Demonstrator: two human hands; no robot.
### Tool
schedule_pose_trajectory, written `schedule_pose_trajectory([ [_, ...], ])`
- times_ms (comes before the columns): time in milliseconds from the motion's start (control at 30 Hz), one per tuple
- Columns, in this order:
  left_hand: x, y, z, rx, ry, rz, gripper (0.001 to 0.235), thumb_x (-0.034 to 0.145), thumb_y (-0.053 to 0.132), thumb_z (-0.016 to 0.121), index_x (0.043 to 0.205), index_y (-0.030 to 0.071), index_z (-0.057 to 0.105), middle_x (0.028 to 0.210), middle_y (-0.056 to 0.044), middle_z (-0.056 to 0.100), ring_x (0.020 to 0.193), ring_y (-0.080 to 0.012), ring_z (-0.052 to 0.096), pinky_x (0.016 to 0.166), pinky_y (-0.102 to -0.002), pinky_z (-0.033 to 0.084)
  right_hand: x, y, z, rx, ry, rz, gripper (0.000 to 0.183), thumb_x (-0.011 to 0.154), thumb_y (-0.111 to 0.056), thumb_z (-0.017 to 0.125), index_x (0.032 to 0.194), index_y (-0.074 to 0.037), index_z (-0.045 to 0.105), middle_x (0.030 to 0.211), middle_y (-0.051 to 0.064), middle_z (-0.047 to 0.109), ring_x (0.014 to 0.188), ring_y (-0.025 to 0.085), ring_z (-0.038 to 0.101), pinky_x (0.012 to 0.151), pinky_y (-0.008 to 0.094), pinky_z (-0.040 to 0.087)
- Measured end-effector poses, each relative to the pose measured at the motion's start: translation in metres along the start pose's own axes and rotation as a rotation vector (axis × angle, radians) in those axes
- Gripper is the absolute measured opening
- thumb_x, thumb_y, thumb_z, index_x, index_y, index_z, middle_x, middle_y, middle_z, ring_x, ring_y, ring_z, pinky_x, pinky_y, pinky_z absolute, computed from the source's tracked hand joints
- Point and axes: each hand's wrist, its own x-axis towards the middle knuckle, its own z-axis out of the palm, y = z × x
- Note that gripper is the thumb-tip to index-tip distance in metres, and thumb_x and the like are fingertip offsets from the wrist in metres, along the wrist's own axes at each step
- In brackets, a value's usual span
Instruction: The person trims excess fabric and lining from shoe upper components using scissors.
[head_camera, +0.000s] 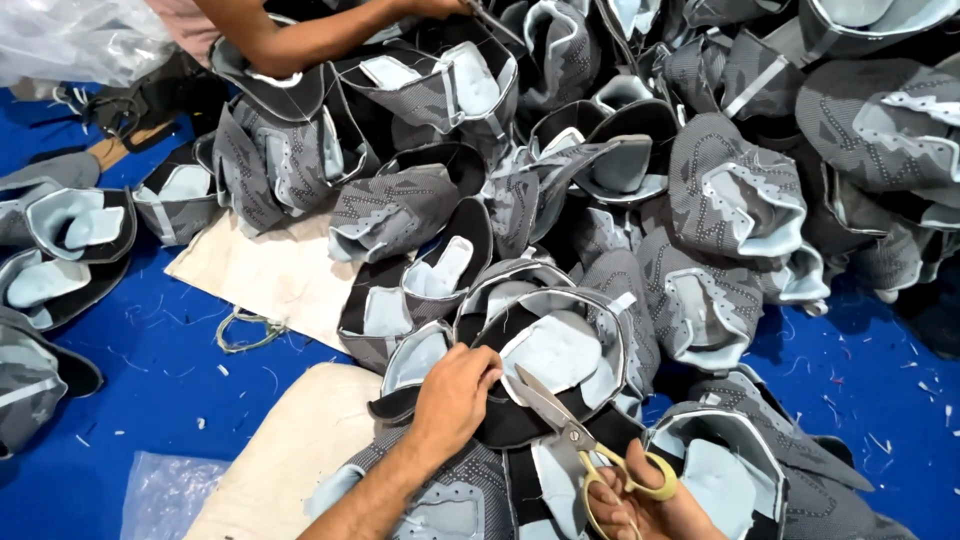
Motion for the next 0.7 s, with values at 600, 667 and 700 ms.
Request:
schedule_pose_trajectory([
  [600, 0.061, 0.03, 0.014, 0.285, -0.295, 0.421, 0.053, 0.08, 0.002, 0.06, 0.132, 0.007, 0.065, 0.135, -0.018, 0.055, 0.121, -0.0377, 0.053, 0.1, -0.046, 0.043, -0.012, 0.024, -0.01, -0.058, -0.093, -0.087, 0.058, 0.098, -0.061, 0.052, 0.091, -0.004, 0.05, 0.069, 0.0, 0.043, 0.056, 0.009, 0.039, 0.051, 0.025, 0.03],
  [667, 0.059, -0.005, 0.04, 0.233, -0.335, 0.371, 0.043, 0.081, 0.005, 0.062, 0.123, 0.011, 0.068, 0.133, -0.017, 0.056, 0.121, -0.0375, 0.053, 0.099, -0.044, 0.045, 0.001, 0.029, -0.051, 0.016, -0.064, -0.041, 0.056, 0.097, -0.061, 0.052, 0.089, -0.005, 0.049, 0.068, -0.001, 0.042, 0.056, 0.012, 0.038, 0.054, 0.027, 0.031],
  [700, 0.062, -0.008, 0.039, 0.232, -0.338, 0.388, 0.043, 0.081, 0.005, 0.062, 0.123, 0.011, 0.068, 0.133, -0.017, 0.056, 0.121, -0.0375, 0.053, 0.099, -0.044, 0.045, -0.001, 0.021, -0.045, 0.014, -0.066, -0.058, 0.056, 0.097, -0.061, 0.052, 0.089, -0.005, 0.049, 0.068, -0.001, 0.042, 0.056, 0.012, 0.038, 0.054, 0.027, 0.031],
])
